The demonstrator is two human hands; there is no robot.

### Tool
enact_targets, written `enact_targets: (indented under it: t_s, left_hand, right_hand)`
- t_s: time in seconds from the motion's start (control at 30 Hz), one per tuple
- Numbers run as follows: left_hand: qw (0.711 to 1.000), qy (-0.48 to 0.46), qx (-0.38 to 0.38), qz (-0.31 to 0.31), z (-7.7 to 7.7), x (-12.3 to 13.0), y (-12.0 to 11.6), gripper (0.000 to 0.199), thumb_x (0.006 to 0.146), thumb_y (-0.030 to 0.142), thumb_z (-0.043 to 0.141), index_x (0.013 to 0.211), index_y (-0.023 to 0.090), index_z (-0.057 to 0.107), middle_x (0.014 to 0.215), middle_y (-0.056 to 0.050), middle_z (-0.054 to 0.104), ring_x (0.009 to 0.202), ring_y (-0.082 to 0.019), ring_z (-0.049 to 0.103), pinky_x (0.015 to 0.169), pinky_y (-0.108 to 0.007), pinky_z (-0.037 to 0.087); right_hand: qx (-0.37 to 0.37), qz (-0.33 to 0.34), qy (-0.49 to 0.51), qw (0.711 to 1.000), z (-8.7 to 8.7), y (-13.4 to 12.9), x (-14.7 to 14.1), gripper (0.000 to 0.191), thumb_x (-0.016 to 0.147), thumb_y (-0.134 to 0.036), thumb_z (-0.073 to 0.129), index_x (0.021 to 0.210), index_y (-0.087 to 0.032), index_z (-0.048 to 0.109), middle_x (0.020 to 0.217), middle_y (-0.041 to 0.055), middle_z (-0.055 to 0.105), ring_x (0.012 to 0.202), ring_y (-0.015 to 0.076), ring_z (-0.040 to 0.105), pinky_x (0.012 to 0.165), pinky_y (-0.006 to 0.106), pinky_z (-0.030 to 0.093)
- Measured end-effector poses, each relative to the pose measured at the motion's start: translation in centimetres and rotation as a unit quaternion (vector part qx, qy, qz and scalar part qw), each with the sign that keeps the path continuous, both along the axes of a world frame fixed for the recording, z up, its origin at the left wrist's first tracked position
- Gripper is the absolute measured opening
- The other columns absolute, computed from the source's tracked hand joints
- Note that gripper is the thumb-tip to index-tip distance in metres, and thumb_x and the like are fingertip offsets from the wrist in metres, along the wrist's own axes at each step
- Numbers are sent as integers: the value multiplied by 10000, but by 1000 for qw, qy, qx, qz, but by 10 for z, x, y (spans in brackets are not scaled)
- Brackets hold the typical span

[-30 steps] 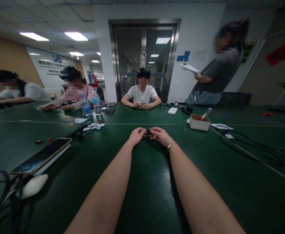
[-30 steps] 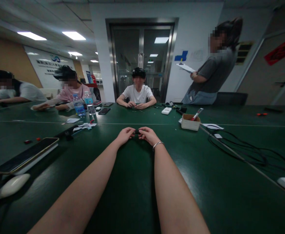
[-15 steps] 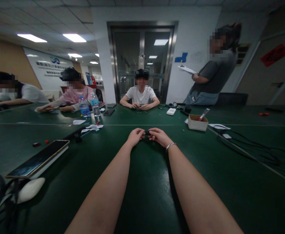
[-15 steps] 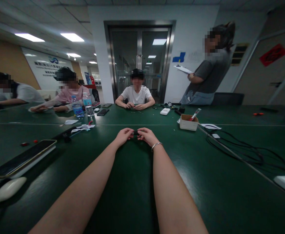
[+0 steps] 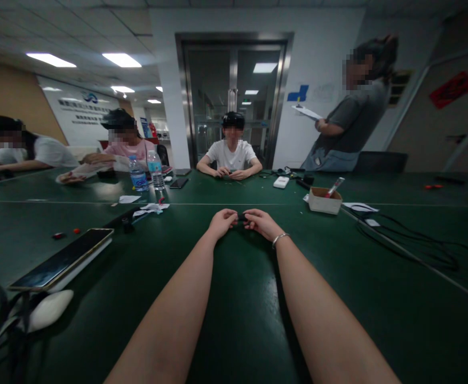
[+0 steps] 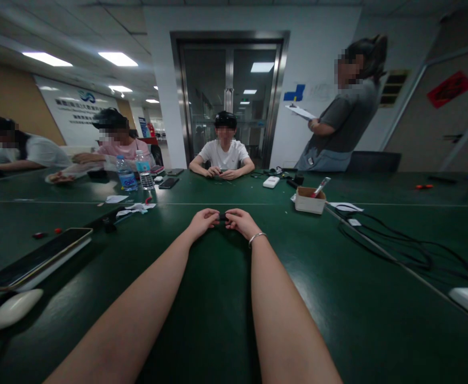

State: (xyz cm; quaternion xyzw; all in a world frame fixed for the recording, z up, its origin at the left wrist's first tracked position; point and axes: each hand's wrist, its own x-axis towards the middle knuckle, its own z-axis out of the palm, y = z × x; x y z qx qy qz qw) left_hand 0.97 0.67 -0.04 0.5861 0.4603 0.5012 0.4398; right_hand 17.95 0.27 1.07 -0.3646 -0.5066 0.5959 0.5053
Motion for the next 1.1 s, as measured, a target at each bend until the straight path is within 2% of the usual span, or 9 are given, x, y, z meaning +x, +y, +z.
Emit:
enact_targets:
  t_s: [0.1,0.23,0.57,0.67,0.77,0.87,1.0,1.03,1.1]
  left_hand:
    - [1000,6,18,1,1,0,-1,227,745,244,695,940,141,646,837,-72,693,723,-145,651,578,-220,469]
    - [999,11,52,3,0,-1,-2,264,692,209,726,938,142,662,893,-87,697,780,-163,639,599,-239,480]
    - [999,-27,41,1,0,-3,-2,320,637,235,773,923,143,665,873,-88,703,789,-174,642,642,-269,500]
    - [998,-47,40,-5,1,-4,-2,352,591,224,803,906,139,670,888,-92,708,829,-188,649,702,-302,517]
    - [997,-60,42,-12,1,-5,-2,365,563,201,816,892,137,673,896,-90,710,864,-195,652,805,-357,515]
    - [997,-60,44,-14,1,-6,0,351,566,186,811,886,136,677,916,-95,710,880,-197,653,864,-390,499]
    - [997,-60,43,-8,0,-6,1,323,590,186,794,886,138,676,940,-98,708,891,-197,651,866,-386,499]
    - [997,-59,42,-8,0,-6,1,321,595,191,792,889,139,675,944,-98,707,893,-195,650,858,-379,501]
    - [998,-56,39,-9,1,-6,0,322,600,207,792,892,140,675,940,-97,708,883,-194,649,827,-362,509]
  right_hand:
    - [-1,5,-3,1000,0,1,0,95,792,-58,661,853,-128,641,575,-8,625,468,72,589,532,181,550]
    - [-3,2,-3,1000,-1,2,1,97,797,-49,654,856,-123,633,591,6,637,501,85,615,499,164,530]
    - [9,8,-16,1000,-3,3,1,68,823,-81,639,868,-127,617,600,9,652,477,70,601,467,137,495]
    - [13,9,-41,999,-4,5,1,8,863,-114,597,863,-119,604,565,18,648,445,66,583,428,122,455]
    - [18,2,-63,998,-4,5,0,63,881,-146,572,834,-111,595,547,24,633,423,64,568,390,115,418]
    - [27,9,-54,998,-4,4,2,54,826,-85,596,866,-120,595,600,-4,626,403,46,546,431,136,468]
    - [40,29,-11,999,-3,2,3,433,702,23,646,1066,-196,561,771,-49,638,393,23,530,571,220,575]
    - [34,25,-10,999,-2,3,2,417,720,-4,655,1075,-197,553,747,-53,630,389,27,525,583,237,584]
    - [18,12,-28,999,-1,4,0,235,808,-124,644,1023,-163,558,637,-47,603,373,45,511,556,244,582]
